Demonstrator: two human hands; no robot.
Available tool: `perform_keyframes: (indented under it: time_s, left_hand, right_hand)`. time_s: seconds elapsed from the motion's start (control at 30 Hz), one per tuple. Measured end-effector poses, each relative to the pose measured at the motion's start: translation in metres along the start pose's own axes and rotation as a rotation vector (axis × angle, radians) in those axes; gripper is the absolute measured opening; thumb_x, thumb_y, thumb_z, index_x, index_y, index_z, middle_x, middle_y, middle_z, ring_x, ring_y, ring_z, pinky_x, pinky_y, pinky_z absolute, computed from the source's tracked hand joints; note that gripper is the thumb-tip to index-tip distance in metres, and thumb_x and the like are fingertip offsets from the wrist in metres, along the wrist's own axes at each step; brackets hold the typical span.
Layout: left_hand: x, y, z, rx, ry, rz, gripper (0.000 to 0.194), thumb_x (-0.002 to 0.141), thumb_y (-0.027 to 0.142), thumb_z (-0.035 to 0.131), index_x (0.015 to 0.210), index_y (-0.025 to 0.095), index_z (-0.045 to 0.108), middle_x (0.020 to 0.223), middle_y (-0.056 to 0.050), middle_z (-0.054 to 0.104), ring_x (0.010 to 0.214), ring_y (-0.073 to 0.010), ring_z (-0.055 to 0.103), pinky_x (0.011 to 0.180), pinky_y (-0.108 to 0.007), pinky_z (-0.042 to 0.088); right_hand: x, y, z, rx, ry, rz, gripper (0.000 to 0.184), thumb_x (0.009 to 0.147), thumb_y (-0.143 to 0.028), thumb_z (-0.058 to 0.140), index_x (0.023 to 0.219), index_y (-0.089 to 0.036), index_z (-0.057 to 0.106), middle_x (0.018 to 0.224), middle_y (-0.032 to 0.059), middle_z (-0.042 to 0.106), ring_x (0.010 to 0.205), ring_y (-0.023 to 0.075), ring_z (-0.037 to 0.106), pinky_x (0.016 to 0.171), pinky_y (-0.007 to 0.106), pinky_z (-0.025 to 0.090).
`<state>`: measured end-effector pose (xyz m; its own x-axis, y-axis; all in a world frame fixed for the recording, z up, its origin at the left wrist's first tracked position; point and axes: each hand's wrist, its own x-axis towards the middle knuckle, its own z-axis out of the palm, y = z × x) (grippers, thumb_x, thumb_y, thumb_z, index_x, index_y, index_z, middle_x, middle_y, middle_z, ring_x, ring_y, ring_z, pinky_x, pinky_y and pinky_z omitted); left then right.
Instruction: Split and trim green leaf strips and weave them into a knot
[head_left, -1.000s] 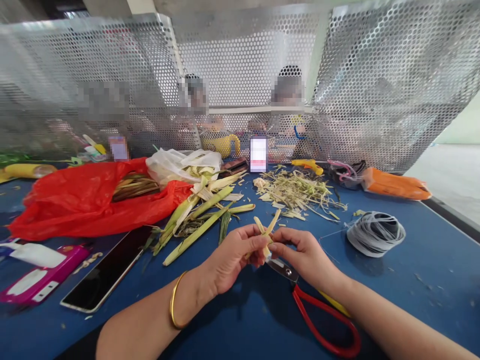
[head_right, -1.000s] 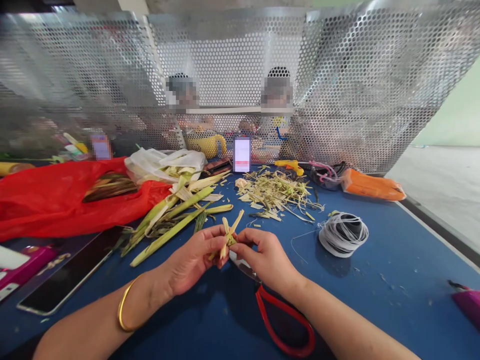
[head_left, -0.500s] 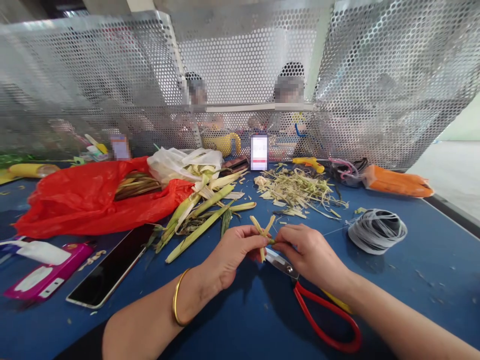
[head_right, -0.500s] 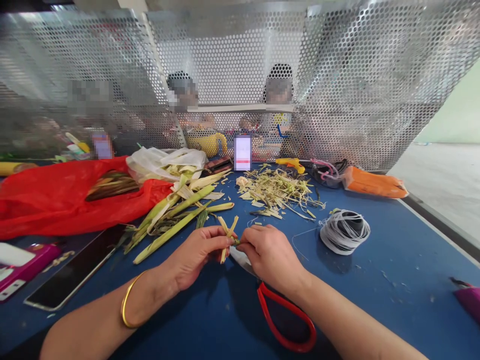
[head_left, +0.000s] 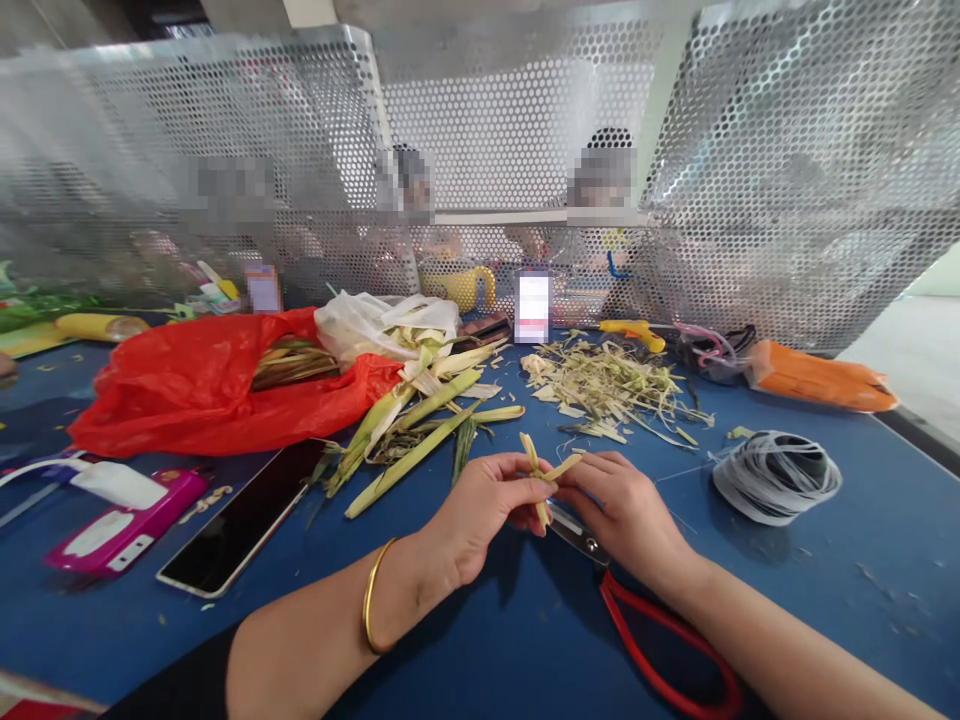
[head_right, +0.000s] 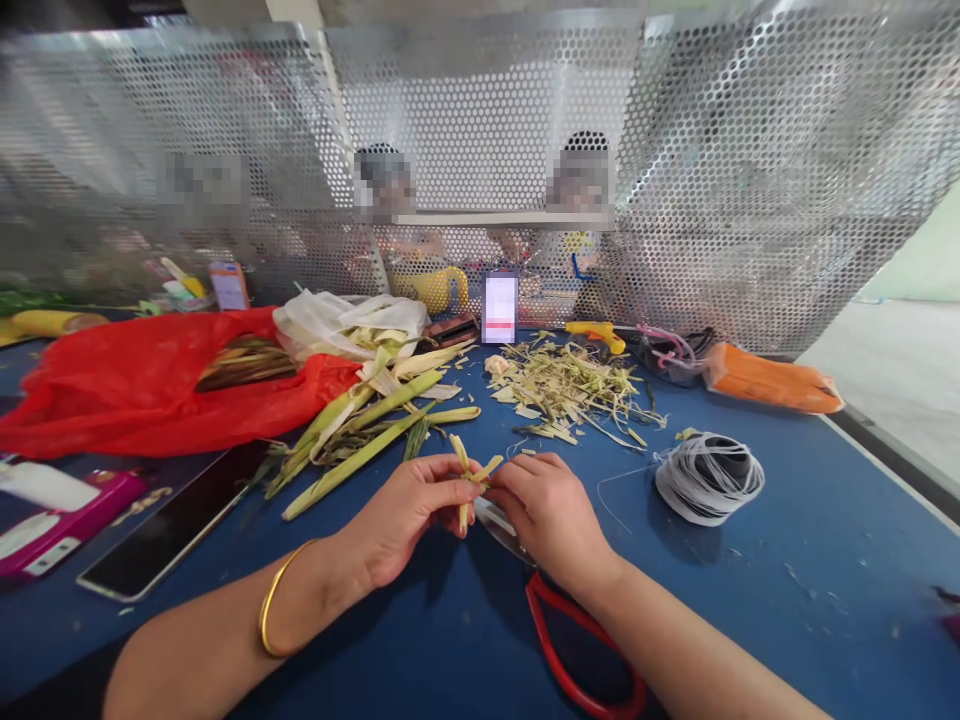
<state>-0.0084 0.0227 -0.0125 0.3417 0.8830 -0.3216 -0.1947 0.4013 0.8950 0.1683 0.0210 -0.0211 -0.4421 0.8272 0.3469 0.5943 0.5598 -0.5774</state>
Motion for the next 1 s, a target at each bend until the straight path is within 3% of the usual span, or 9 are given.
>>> perform_keyframes:
  time_s: [0.07, 0.13, 0.27, 0.37, 0.57, 0.67, 0.8, 1.0]
  left_hand:
    - [0.0, 0.003, -0.001, 0.081, 0.019, -0.001, 0.021, 0.064, 0.026, 0.075, 0.079, 0.014, 0.067, 0.054, -0.001, 0.063, 0.047, -0.01, 0.055, 0.052, -0.022, 0.04]
    - [0.001, 0.006, -0.003, 0.135, 0.018, -0.029, 0.024, 0.064, 0.03, 0.076, 0.079, 0.014, 0.067, 0.058, -0.001, 0.065, 0.048, -0.0102, 0.057, 0.052, -0.021, 0.039]
    - [0.002, 0.008, -0.006, 0.164, -0.086, -0.093, 0.036, 0.071, 0.049, 0.07, 0.081, 0.014, 0.067, 0.065, -0.005, 0.069, 0.052, -0.0118, 0.061, 0.051, -0.02, 0.038]
    - [0.002, 0.008, -0.007, 0.18, -0.093, -0.093, 0.041, 0.075, 0.054, 0.064, 0.08, 0.013, 0.067, 0.064, -0.006, 0.069, 0.053, -0.0121, 0.062, 0.051, -0.02, 0.039]
    - [0.003, 0.005, -0.005, 0.214, -0.053, -0.049, 0.029, 0.066, 0.039, 0.076, 0.075, 0.013, 0.069, 0.054, -0.002, 0.064, 0.048, -0.0119, 0.058, 0.052, -0.023, 0.046]
    - [0.001, 0.003, -0.003, 0.204, -0.053, -0.008, 0.026, 0.066, 0.037, 0.076, 0.073, 0.013, 0.069, 0.053, 0.0, 0.061, 0.049, -0.0131, 0.058, 0.054, -0.026, 0.05]
    - [-0.004, -0.001, 0.0, 0.286, -0.106, 0.054, 0.023, 0.069, 0.036, 0.072, 0.07, 0.013, 0.069, 0.057, -0.001, 0.064, 0.053, -0.0151, 0.061, 0.058, -0.028, 0.052]
    - [-0.008, -0.005, -0.001, 0.468, -0.186, 0.091, 0.022, 0.075, 0.034, 0.064, 0.073, 0.013, 0.07, 0.061, -0.003, 0.067, 0.058, -0.017, 0.064, 0.058, -0.025, 0.049]
  right_hand:
    - [0.001, -0.003, -0.001, 0.136, 0.02, 0.048, 0.013, 0.089, -0.03, 0.057, 0.096, -0.023, 0.067, 0.1, 0.0068, 0.069, 0.095, 0.0213, 0.061, 0.088, 0.035, 0.044]
    - [0.002, -0.005, -0.003, 0.313, 0.049, 0.15, 0.022, 0.084, -0.035, 0.062, 0.102, -0.023, 0.066, 0.106, 0.0068, 0.068, 0.1, 0.0226, 0.061, 0.088, 0.034, 0.045]
    - [0.003, -0.006, -0.003, 0.534, 0.096, 0.344, 0.021, 0.082, -0.039, 0.063, 0.087, -0.019, 0.067, 0.075, 0.0011, 0.067, 0.072, 0.0169, 0.061, 0.07, 0.029, 0.047]
    - [0.002, -0.004, 0.0, 0.544, 0.126, 0.368, 0.021, 0.08, -0.037, 0.062, 0.072, -0.019, 0.063, 0.063, -0.0013, 0.062, 0.063, 0.0144, 0.056, 0.063, 0.027, 0.044]
    - [0.0, -0.003, 0.003, 0.405, 0.17, 0.42, 0.024, 0.082, -0.036, 0.058, 0.064, -0.02, 0.058, 0.057, -0.0018, 0.059, 0.059, 0.0146, 0.053, 0.059, 0.027, 0.04]
    - [0.001, -0.005, -0.001, 0.37, 0.155, 0.392, 0.023, 0.084, -0.036, 0.057, 0.067, -0.02, 0.061, 0.063, -0.0001, 0.063, 0.064, 0.016, 0.057, 0.063, 0.028, 0.043]
    - [0.001, -0.013, -0.005, 0.293, 0.132, 0.258, 0.015, 0.082, -0.033, 0.061, 0.086, -0.021, 0.07, 0.087, 0.0033, 0.071, 0.084, 0.0196, 0.063, 0.075, 0.03, 0.047]
    - [-0.004, -0.019, 0.002, 0.183, 0.193, 0.136, 0.023, 0.088, -0.026, 0.056, 0.067, -0.02, 0.063, 0.066, 0.0, 0.065, 0.064, 0.0149, 0.06, 0.062, 0.026, 0.046]
